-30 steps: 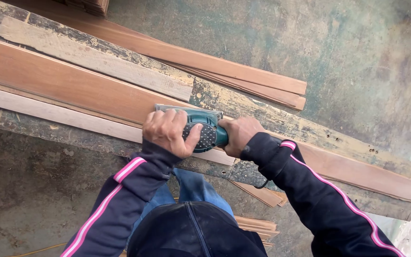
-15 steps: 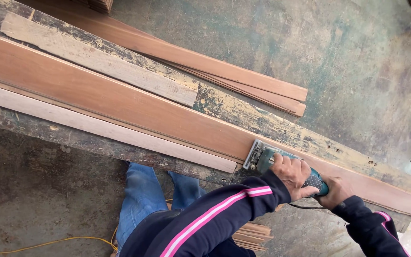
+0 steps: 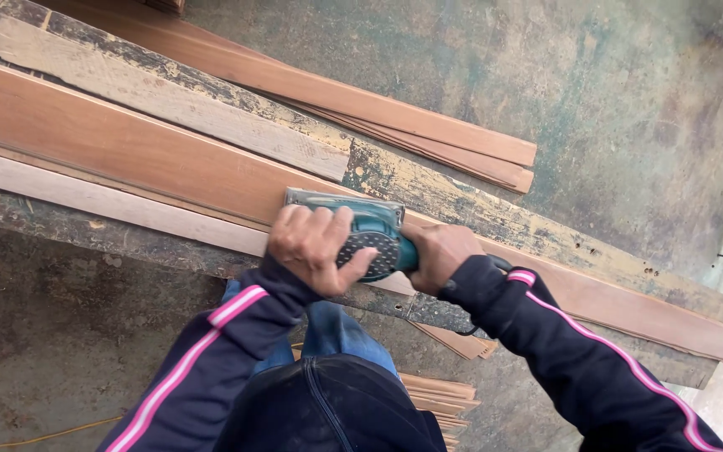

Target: Sanding wooden planks using an orbital sander.

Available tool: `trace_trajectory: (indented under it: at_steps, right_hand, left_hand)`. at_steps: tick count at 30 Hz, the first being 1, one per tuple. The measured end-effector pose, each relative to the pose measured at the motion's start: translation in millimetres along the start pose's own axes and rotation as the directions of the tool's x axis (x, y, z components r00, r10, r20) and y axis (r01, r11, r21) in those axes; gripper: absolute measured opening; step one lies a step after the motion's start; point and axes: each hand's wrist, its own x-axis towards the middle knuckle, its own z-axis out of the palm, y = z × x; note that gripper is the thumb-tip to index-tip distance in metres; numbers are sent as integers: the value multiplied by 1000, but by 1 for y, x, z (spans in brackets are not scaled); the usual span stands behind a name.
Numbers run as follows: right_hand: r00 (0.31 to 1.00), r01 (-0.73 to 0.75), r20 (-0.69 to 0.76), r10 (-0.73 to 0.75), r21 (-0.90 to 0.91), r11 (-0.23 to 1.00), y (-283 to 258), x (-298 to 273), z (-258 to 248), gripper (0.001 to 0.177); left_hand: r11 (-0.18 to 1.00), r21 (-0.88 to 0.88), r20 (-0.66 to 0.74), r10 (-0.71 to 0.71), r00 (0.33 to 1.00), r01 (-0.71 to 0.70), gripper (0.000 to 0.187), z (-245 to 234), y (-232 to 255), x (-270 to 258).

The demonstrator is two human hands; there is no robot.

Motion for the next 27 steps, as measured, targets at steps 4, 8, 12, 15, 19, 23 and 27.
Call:
trace_trajectory:
  at_steps: [4, 8, 12, 15, 19, 23, 27]
  right_hand:
    - [998, 63, 30, -63, -4, 998, -68, 48, -16, 37]
    - [994, 110, 6, -111, 24, 994, -93, 73, -19, 32]
    - [994, -5, 110, 0, 40, 999, -72, 59, -23, 30]
    - [998, -53, 39, 50, 57, 997, -23, 20, -22, 39]
    - [986, -162, 37, 163, -31, 986, 71, -37, 8, 39]
    - [935, -338, 74, 347, -116, 934, 172, -89, 53, 48]
    - [907, -409, 57, 418, -120, 904, 233, -117, 90, 47]
  left_hand:
    - [995, 98, -4, -36, 999, 37, 49, -55, -49, -17]
    - [982, 174, 1, -69, 998, 68, 44, -74, -72, -22]
    - [982, 144, 52, -129, 990, 120, 34, -49, -58, -11]
    - [996, 45, -70, -78, 995, 81, 34, 1, -16, 2]
    - [993, -26, -153, -119, 981, 117, 35, 73, 54, 16]
    - [978, -113, -92, -185, 978, 175, 38, 142, 112, 13]
    - [962, -194, -75, -211, 975, 193, 44, 190, 135, 4]
